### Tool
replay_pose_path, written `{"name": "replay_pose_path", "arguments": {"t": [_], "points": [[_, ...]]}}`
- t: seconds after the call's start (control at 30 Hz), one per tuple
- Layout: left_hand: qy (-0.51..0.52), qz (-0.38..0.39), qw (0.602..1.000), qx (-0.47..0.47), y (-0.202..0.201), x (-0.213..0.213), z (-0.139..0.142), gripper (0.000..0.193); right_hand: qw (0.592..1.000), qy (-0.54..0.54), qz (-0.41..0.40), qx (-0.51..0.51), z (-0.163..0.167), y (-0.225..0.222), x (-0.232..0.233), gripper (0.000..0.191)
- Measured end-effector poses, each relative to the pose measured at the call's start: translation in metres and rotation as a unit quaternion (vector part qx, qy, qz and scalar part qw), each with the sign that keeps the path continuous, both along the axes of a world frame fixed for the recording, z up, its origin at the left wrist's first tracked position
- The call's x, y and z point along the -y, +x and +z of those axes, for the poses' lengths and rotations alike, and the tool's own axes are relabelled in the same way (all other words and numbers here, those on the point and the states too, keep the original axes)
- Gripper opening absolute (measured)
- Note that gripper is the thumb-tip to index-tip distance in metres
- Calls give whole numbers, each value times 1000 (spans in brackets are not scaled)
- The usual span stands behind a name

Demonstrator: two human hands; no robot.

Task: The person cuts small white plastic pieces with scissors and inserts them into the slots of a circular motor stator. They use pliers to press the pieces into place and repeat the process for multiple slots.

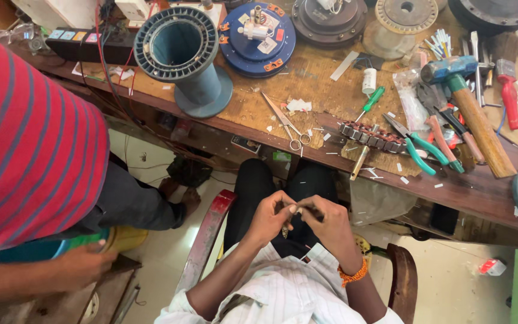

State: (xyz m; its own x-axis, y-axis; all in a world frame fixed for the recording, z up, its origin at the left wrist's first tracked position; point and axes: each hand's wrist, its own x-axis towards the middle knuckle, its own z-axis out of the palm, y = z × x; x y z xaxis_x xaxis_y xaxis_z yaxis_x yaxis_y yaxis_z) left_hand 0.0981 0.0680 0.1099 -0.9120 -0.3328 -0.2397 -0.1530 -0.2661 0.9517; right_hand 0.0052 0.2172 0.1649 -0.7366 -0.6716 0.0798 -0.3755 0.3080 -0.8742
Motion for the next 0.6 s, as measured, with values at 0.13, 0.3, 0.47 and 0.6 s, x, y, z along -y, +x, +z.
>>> {"name": "replay_pose_path", "arguments": {"t": [0.13, 0.3, 0.47, 0.6], "points": [[-107, 68, 992, -20, 1, -7, 17, 7, 995, -43, -41, 83, -7, -1, 6, 14], [-321, 108, 932, -127, -3, -12, 41, 6, 982, -47, -77, 166, -17, -4, 12, 14], [-448, 107, 864, -202, -11, -6, 54, 12, 985, -94, -57, 136, -25, -4, 14, 7], [-289, 48, 953, -83, -13, 7, 64, 8, 980, -143, -58, 127, -27, -4, 10, 9]]}}
